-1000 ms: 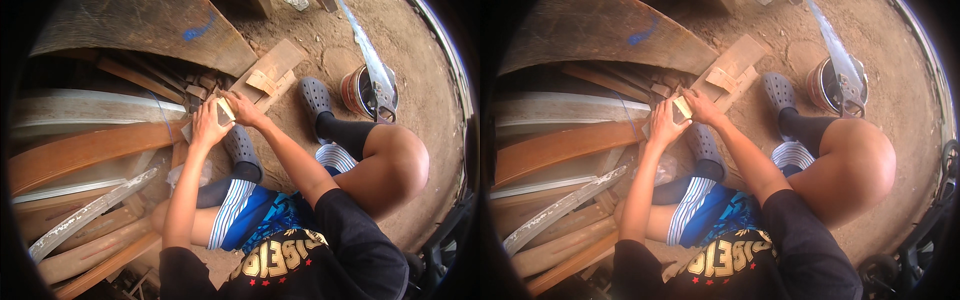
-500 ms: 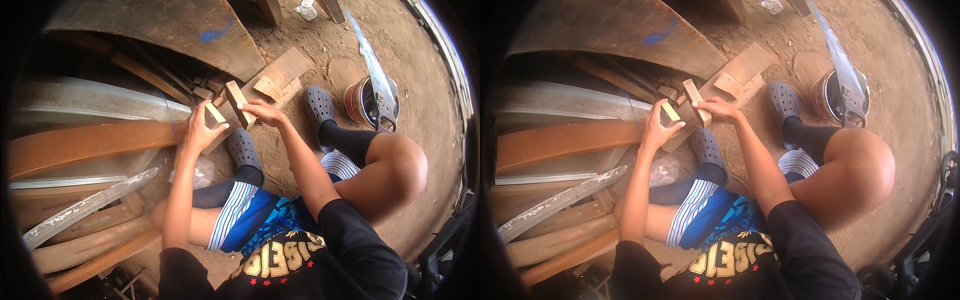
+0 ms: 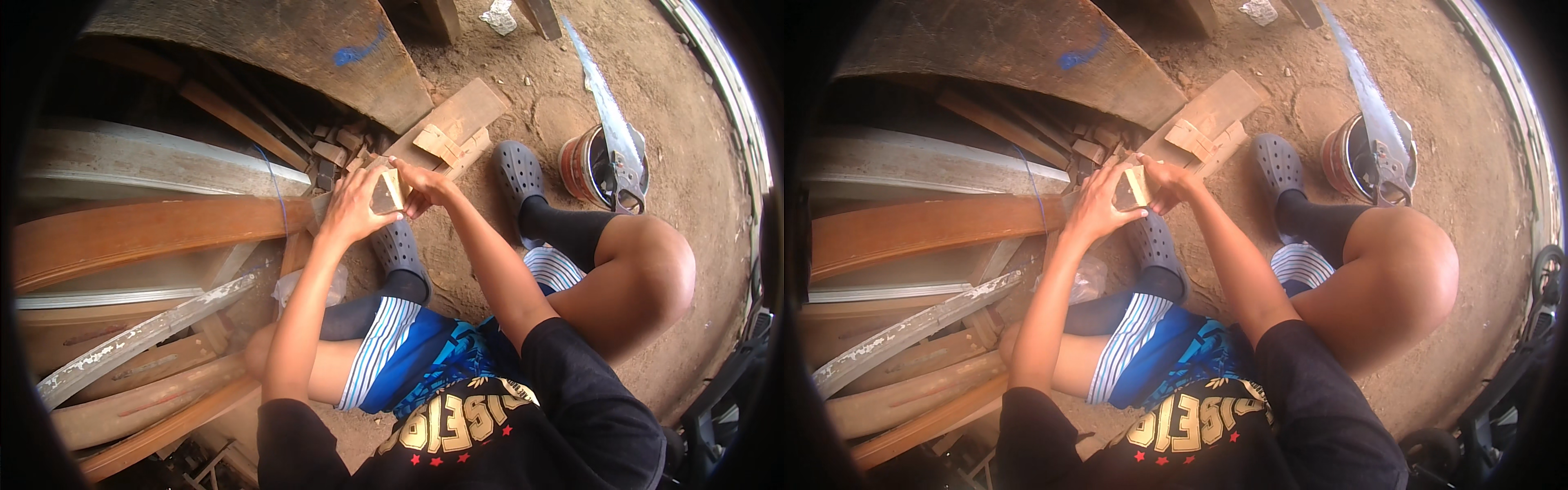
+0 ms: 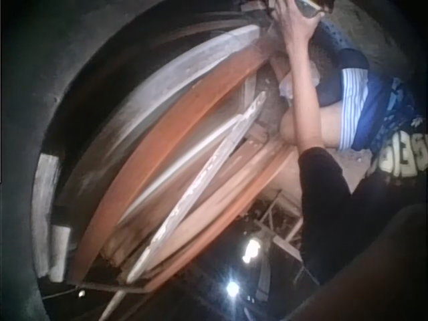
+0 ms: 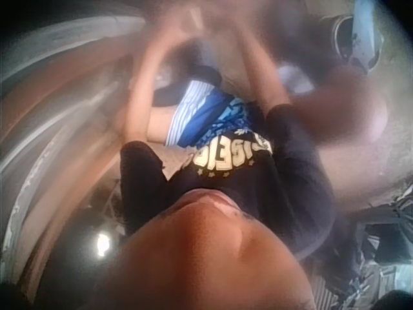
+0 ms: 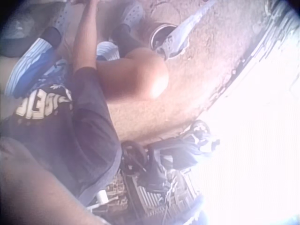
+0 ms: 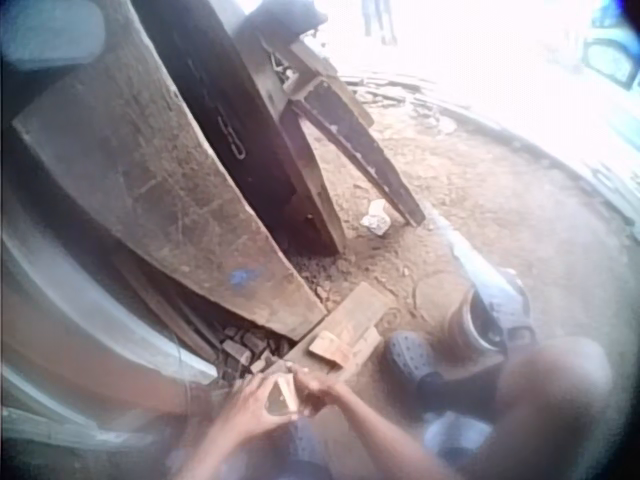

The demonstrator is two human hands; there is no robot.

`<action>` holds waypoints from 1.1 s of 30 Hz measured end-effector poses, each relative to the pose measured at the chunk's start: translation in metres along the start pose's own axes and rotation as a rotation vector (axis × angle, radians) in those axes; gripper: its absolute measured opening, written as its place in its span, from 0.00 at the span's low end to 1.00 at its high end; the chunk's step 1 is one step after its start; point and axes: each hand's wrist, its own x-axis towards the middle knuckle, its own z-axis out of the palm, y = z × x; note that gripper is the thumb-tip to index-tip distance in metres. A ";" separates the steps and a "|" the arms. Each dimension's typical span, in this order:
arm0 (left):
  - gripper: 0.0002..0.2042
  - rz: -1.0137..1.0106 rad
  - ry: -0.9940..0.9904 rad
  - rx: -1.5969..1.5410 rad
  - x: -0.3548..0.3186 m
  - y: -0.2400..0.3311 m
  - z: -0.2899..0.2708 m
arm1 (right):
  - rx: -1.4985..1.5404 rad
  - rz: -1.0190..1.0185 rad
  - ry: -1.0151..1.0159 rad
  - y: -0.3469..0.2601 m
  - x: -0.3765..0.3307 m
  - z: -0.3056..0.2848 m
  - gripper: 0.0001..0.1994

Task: The person sits on the ground and assembles small wooden blocks by hand, fitting them together and occasionally using a small metal tool to adjust or mark the pieces. The person handles several wooden blocks and a metal tool, placing assembled pieces aside.

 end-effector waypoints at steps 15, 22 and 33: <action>0.42 0.040 0.002 0.044 0.019 -0.002 0.005 | -0.604 -0.973 0.480 0.045 0.010 0.018 0.44; 0.44 -0.007 0.004 0.001 0.019 -0.011 -0.004 | -0.569 -1.127 0.435 0.031 0.017 0.009 0.39; 0.41 -0.059 0.067 0.180 0.031 -0.013 0.006 | -0.581 -1.124 0.366 0.026 0.023 -0.004 0.35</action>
